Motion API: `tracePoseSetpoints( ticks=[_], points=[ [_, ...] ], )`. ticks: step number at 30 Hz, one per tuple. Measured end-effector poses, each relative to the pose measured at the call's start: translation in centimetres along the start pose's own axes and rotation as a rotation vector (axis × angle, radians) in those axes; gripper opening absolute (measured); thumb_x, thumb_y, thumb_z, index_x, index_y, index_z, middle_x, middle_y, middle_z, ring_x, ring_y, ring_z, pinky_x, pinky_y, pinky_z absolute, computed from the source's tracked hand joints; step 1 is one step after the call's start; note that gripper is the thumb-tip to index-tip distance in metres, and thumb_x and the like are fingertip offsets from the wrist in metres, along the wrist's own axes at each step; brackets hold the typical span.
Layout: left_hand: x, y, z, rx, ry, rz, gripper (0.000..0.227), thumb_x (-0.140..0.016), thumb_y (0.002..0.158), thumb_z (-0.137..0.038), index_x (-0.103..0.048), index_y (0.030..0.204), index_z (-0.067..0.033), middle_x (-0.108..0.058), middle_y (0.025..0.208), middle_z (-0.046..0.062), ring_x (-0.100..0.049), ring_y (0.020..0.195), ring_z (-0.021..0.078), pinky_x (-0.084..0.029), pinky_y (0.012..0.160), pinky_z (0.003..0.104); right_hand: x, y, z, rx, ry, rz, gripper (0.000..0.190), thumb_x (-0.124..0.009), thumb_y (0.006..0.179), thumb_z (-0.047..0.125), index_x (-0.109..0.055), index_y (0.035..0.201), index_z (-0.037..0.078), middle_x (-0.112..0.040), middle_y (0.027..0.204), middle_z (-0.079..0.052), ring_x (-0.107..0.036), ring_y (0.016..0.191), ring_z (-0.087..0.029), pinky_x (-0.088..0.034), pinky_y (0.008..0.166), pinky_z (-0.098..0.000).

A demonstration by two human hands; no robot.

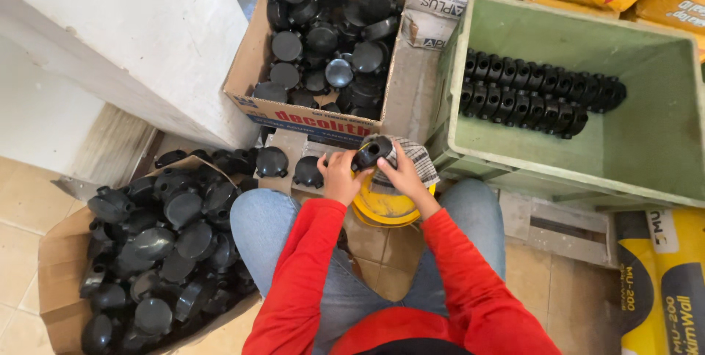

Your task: The person picks up plastic caps from a box, wipes them with a cloth, and then places the cleaned parts into a larger bin.

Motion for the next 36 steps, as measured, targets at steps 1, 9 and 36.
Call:
tracePoseSetpoints(
  ticks=[1, 9, 36],
  points=[
    [0.0, 0.0, 0.1, -0.004, -0.001, -0.002, 0.052, -0.074, 0.061, -0.033, -0.052, 0.103, -0.0129, -0.062, 0.089, 0.004, -0.051, 0.097, 0.0172, -0.014, 0.097, 0.05, 0.1, -0.3, 0.0, 0.002, -0.001, -0.004, 0.074, -0.057, 0.08, 0.044, -0.029, 0.134, 0.001, -0.044, 0.124, -0.026, -0.039, 0.119, -0.036, -0.03, 0.101, -0.0461],
    [-0.2, 0.0, -0.2, -0.059, 0.136, 0.087, 0.045, -0.071, 0.065, -0.019, -0.051, 0.105, -0.0122, -0.06, 0.088, 0.005, -0.049, 0.1, 0.0171, -0.012, 0.097, 0.05, 1.1, -2.9, 6.1, 0.49, -0.141, -0.068, 0.066, -0.057, 0.076, 0.047, -0.041, 0.129, 0.011, -0.038, 0.133, -0.014, -0.032, 0.124, -0.035, -0.025, 0.102, -0.0454],
    [-1.4, 0.0, 0.4, 0.067, 0.005, 0.165, 0.098, -0.071, 0.05, -0.046, -0.03, 0.134, -0.0147, -0.044, 0.123, 0.006, -0.038, 0.114, 0.0246, -0.024, 0.093, 0.048, -2.0, -3.9, 1.8, 0.399, -0.742, 0.211, 0.062, -0.036, 0.083, 0.055, -0.031, 0.135, 0.021, -0.022, 0.144, -0.003, -0.014, 0.133, -0.029, -0.013, 0.1, -0.0594]
  ],
)
Point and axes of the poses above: each hand's wrist, its own y-axis towards the middle knuckle, its own x-axis out of the back of the hand, z = x × y, the point moved 5 cm from there along y, towards the middle knuckle
